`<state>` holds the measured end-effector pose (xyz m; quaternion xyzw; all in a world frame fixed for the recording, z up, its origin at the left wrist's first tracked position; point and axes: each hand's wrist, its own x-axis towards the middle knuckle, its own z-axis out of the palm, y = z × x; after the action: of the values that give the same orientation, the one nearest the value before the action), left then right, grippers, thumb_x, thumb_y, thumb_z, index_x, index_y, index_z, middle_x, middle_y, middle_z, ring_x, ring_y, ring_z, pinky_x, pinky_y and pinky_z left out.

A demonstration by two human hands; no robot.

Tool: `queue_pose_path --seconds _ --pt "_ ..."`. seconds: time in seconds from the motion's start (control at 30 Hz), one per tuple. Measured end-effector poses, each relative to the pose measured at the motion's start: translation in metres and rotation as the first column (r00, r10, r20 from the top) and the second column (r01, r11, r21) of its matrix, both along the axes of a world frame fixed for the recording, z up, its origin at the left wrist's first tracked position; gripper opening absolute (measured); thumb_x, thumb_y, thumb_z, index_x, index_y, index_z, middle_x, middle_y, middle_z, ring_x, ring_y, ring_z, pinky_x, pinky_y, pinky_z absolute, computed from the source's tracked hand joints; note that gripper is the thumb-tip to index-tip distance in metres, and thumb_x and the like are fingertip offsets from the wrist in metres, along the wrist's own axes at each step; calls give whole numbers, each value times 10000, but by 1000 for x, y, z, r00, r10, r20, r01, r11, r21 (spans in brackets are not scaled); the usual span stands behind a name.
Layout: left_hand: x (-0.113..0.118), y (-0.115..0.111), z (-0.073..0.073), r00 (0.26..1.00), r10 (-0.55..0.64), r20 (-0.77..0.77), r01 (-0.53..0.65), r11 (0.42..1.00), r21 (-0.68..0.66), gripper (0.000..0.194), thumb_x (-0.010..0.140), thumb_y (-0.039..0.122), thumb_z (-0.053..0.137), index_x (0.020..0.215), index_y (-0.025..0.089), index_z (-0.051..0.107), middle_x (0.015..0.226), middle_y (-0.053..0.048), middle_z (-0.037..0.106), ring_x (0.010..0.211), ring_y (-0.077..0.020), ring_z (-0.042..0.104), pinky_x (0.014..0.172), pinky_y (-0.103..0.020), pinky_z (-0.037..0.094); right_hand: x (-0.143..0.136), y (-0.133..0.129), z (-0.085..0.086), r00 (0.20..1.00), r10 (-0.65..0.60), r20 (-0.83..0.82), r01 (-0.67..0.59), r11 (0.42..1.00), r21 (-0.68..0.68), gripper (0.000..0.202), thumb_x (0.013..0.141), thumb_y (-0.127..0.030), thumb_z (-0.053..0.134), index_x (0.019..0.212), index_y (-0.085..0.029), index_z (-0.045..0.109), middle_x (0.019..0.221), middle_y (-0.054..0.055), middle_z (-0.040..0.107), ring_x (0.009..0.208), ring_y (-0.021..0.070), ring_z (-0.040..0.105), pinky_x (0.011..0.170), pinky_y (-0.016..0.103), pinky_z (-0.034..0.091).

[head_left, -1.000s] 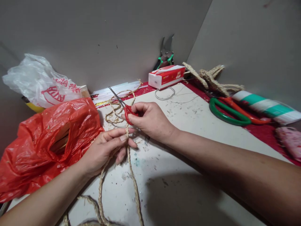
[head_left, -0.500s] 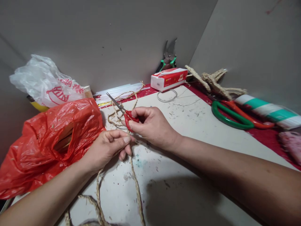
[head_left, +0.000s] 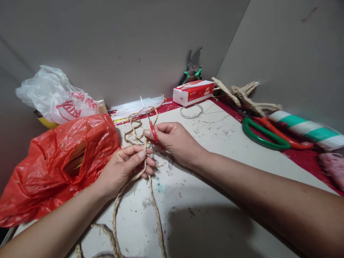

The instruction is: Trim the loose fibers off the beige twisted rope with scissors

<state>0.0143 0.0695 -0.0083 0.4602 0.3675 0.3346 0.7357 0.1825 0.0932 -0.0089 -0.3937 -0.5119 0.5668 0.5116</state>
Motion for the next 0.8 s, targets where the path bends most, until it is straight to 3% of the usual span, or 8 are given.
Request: queue_pose_path --seconds 0.17,0.3,0.4,0.53,0.67,0.8 --pt "0 1 -1 999 -34 -9 34 999 13 185 863 257 580 949 140 694 728 -33 664 598 -80 601 590 -197 478 1 4 -4 990 94 -107 -102 992 -73 328 632 -431 749 608 -150 582 466 -73 435 446 54 339 443 230 238" --pt "0 -1 1 997 -31 -77 39 994 106 184 866 258 577 921 146 712 619 1 596 519 -45 516 554 -175 425 0 3 -3 996 29 -85 -32 999 -42 317 618 -406 761 591 -151 574 482 -77 430 453 49 343 445 228 243" --pt "1 -4 3 989 -7 -145 32 985 167 202 859 287 585 934 153 716 538 33 500 434 -20 378 429 -151 287 0 1 0 999 9 -53 -9 1000 3 324 626 -396 754 557 -150 554 491 -70 449 460 44 347 442 223 241" --pt "2 -8 3 988 -48 -146 67 989 130 254 870 323 563 1009 164 703 516 57 400 404 -13 243 385 -166 131 1 1 0 998 24 -50 -24 1000 5 319 630 -393 750 560 -150 556 495 -68 454 469 48 357 455 226 273" --pt "2 -7 2 996 -76 -53 80 994 71 247 877 290 553 1062 190 683 536 53 416 410 -19 253 394 -168 152 2 4 -1 995 43 -85 -46 998 -39 328 612 -406 761 581 -153 555 500 -72 426 480 55 347 458 229 277" --pt "1 -5 4 998 -60 -15 60 997 56 214 871 247 554 1021 181 692 592 21 510 435 -31 353 420 -168 267 4 5 1 989 79 -127 -87 995 -57 344 598 -411 773 590 -166 533 528 -73 417 486 56 327 460 231 286"
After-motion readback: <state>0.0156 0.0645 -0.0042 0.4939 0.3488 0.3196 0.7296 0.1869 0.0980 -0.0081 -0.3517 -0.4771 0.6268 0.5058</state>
